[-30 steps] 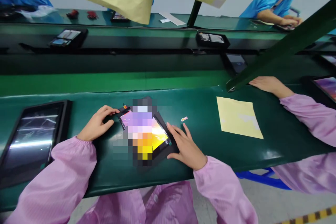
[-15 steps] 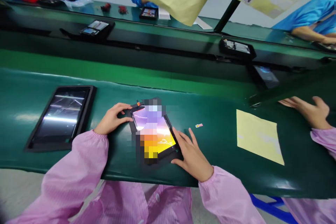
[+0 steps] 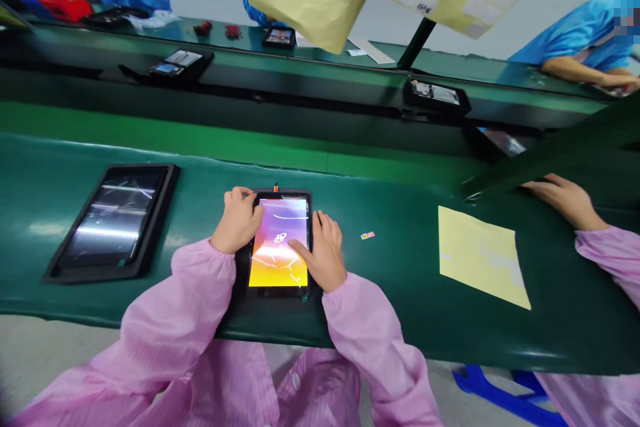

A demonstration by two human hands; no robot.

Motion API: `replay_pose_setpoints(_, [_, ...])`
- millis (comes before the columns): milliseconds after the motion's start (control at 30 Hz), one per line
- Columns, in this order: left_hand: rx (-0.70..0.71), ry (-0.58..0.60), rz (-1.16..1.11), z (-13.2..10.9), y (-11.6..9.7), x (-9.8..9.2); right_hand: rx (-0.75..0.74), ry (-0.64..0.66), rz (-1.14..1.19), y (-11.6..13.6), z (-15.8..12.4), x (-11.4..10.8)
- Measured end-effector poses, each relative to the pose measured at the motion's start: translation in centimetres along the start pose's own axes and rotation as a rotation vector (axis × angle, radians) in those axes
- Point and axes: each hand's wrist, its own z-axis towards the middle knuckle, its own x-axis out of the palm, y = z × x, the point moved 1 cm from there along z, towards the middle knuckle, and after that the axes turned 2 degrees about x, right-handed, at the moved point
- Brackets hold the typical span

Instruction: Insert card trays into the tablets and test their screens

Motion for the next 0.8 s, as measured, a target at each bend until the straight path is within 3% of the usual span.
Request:
replay_pose_setpoints(100, [-0.164,-0.002,-0.308,0.7,0.2,0.1,0.065,0.070,0.070,0.6,2.3,0.7])
replay_pose_setpoints(233, [-0.240,-0.019,-0.565,1.5,0.5,0.5,0.121,0.034,0.259,0.8,1.7,0.1])
replay_pose_setpoints(367, [-0.197,-0.041,-0.903,1.0,-1.6,0.6,-0.042,-0.045,0.547,2.0,-0.3,-1.4])
replay_pose_setpoints(500, [-0.139,-0.086,-1.285,0.2,-4.2,-1.2,-0.203,-0.080,0.631,4.2,-0.9,-3.9])
replay_pose_setpoints(567, [-0.062,-0.172,-1.326,0.1,-4.9,-2.4,-0.247,-0.139,0.573,5.4,-0.3,-6.0])
replay_pose_setpoints(700, [0.159,-0.326,-1.200,-0.1,-5.3,-4.0,-0.401,-0.499,0.370,8.6,2.2,-11.0])
replay_pose_setpoints(733, [0.209,-0.350,-1.157,-0.2,-5.3,-4.1,-0.471,-0.520,0.314,9.6,3.0,-12.0])
replay_pose_setpoints(800, [0.287,-0.397,-1.096,-0.6,-5.1,-4.0,-0.606,-0.418,0.219,11.5,4.4,-13.3])
